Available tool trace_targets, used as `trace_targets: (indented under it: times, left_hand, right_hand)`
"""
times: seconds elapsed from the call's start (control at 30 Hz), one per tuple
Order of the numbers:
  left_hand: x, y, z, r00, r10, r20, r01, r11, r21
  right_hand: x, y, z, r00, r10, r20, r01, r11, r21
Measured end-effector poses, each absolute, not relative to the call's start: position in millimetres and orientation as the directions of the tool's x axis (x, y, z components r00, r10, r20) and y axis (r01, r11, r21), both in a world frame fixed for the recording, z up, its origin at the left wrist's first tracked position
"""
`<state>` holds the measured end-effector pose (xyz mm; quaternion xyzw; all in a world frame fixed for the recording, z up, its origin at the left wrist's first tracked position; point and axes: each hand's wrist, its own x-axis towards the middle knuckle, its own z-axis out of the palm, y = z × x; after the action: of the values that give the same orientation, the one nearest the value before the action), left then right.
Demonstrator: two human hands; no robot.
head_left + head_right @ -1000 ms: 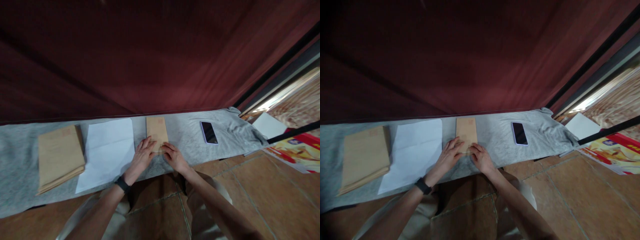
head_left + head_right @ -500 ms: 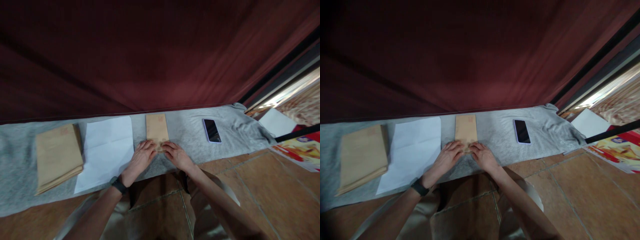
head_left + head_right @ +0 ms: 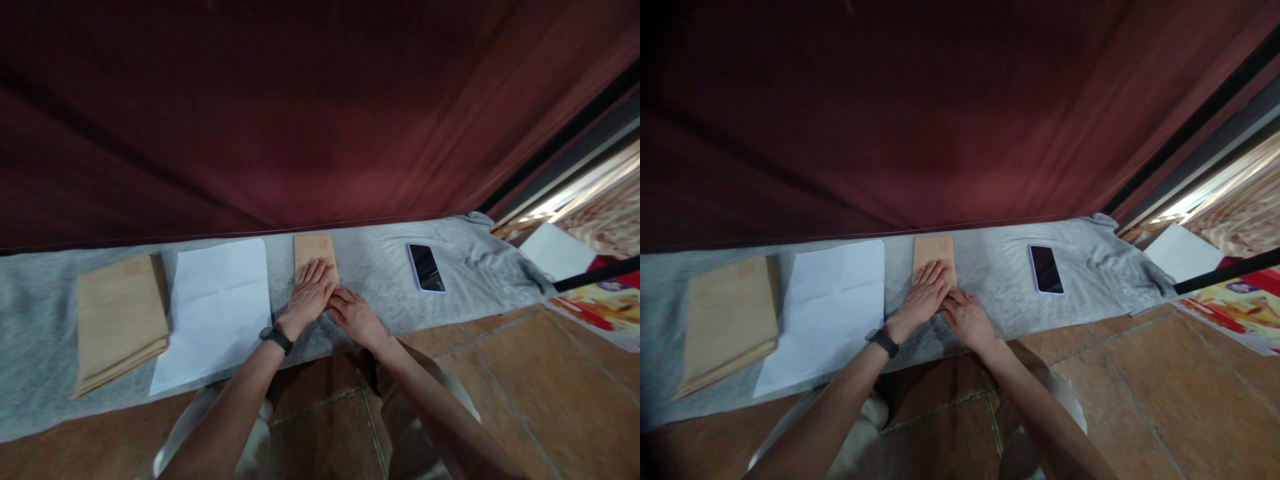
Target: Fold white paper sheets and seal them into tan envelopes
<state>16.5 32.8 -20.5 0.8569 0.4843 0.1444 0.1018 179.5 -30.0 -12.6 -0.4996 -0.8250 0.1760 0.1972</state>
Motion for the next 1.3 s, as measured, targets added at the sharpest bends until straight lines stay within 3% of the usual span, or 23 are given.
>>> trace_targets:
  times: [0.47,0.7,0.9,1.3]
  left_hand:
    - [9,37,-39,0.471,0.87,0.146,0.835,-0.493,0.246]
    - [11,118,-29,0.501,0.854,0.143,0.808,-0.52,0.275]
    - [0,165,-34,0.584,0.809,0.069,0.784,-0.584,0.213]
    - [-25,64,-29,0.703,0.71,0.047,0.669,-0.682,0.297]
  right_hand:
    - [181,-28,-15,-0.428,0.89,0.161,0.75,0.448,-0.486]
    - [181,-26,-13,-0.43,0.891,0.148,0.763,0.446,-0.467]
    - [180,-26,-10,-0.428,0.887,0.173,0.781,0.459,-0.424]
    - [183,-28,-7,-0.455,0.88,0.137,0.764,0.465,-0.448]
